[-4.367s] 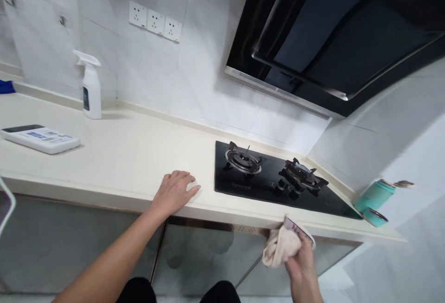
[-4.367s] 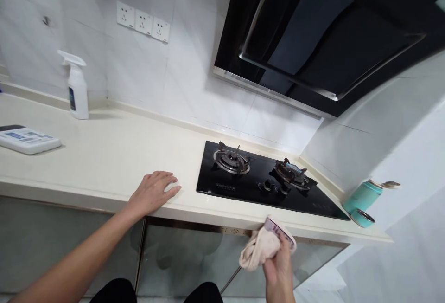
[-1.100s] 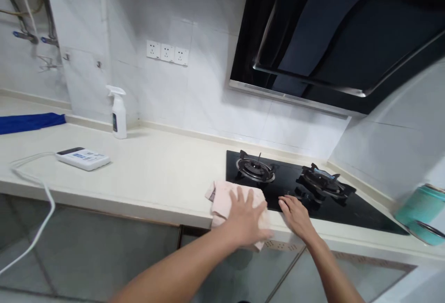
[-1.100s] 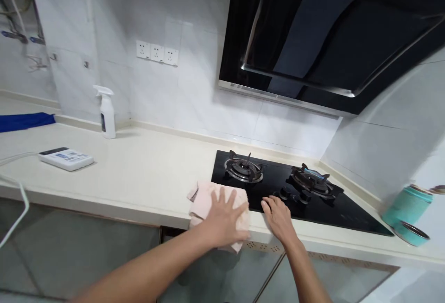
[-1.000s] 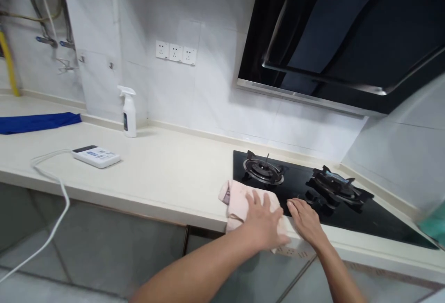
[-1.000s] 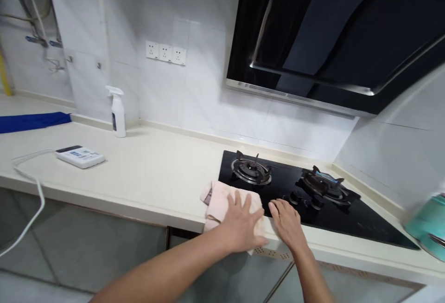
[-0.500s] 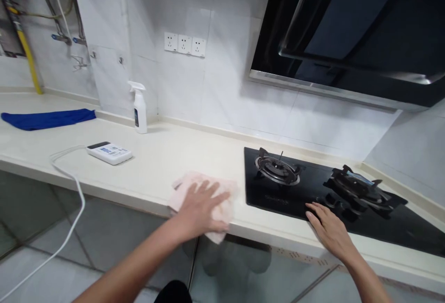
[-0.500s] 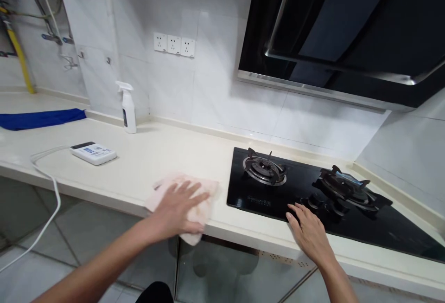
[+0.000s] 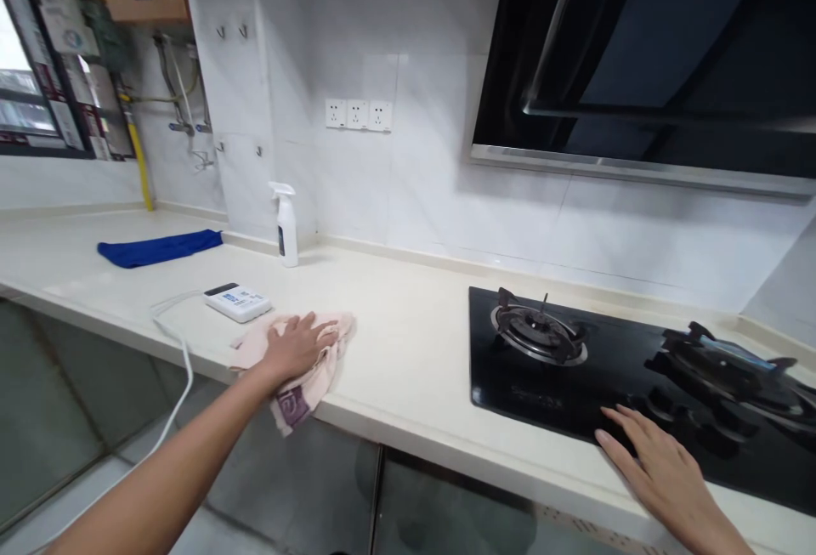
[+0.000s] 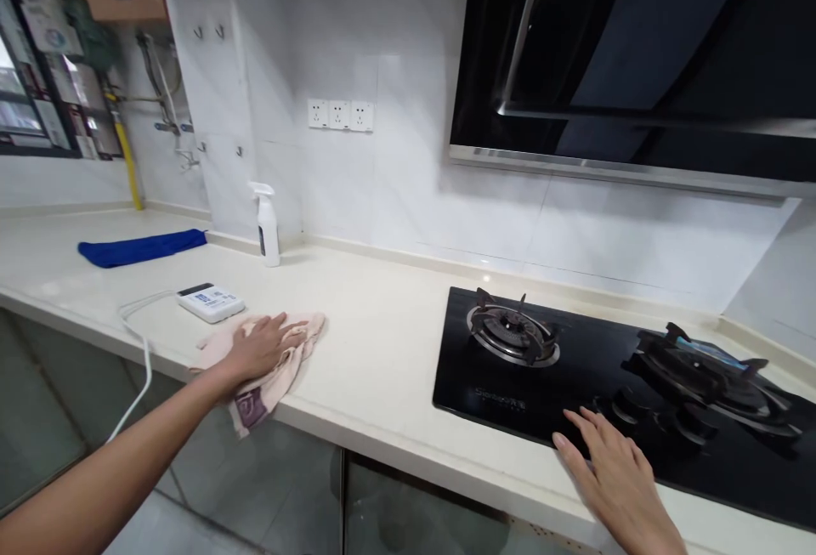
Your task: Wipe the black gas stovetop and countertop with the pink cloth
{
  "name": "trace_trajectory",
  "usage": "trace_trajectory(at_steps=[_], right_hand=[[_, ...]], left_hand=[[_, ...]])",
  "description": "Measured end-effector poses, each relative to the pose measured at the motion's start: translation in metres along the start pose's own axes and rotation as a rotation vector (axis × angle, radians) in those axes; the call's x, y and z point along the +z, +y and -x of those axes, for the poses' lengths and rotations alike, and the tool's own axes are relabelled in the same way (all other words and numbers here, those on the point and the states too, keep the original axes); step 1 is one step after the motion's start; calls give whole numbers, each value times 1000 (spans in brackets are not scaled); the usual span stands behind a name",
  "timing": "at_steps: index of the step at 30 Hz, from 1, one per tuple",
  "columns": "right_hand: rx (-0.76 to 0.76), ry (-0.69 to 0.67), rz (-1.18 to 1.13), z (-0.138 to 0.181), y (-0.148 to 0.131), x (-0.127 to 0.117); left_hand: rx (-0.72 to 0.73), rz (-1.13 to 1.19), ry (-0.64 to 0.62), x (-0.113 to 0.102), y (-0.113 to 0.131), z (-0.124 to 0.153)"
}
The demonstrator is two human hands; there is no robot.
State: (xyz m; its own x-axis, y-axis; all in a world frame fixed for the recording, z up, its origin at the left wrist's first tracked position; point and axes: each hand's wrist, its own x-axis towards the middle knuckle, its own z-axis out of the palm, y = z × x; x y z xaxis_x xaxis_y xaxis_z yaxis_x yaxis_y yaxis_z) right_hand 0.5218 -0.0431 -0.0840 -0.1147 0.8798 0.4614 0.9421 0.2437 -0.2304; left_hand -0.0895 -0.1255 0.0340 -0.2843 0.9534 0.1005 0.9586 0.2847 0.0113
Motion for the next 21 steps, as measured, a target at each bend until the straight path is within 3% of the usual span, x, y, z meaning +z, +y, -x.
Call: trace_trajectory(at_steps=[6, 12, 17, 21], right_hand=[[-15, 14, 29, 1, -13, -6], [4, 23, 33, -1, -30, -15], [23, 4, 20, -3, -30, -18], [3, 7, 22, 0, -27, -18]], left_hand=[[-19, 58, 35, 3, 61, -56], [70, 125, 8, 9, 148, -90], [306, 148, -55, 10, 205, -59], [495, 167, -94, 4, 207, 4]])
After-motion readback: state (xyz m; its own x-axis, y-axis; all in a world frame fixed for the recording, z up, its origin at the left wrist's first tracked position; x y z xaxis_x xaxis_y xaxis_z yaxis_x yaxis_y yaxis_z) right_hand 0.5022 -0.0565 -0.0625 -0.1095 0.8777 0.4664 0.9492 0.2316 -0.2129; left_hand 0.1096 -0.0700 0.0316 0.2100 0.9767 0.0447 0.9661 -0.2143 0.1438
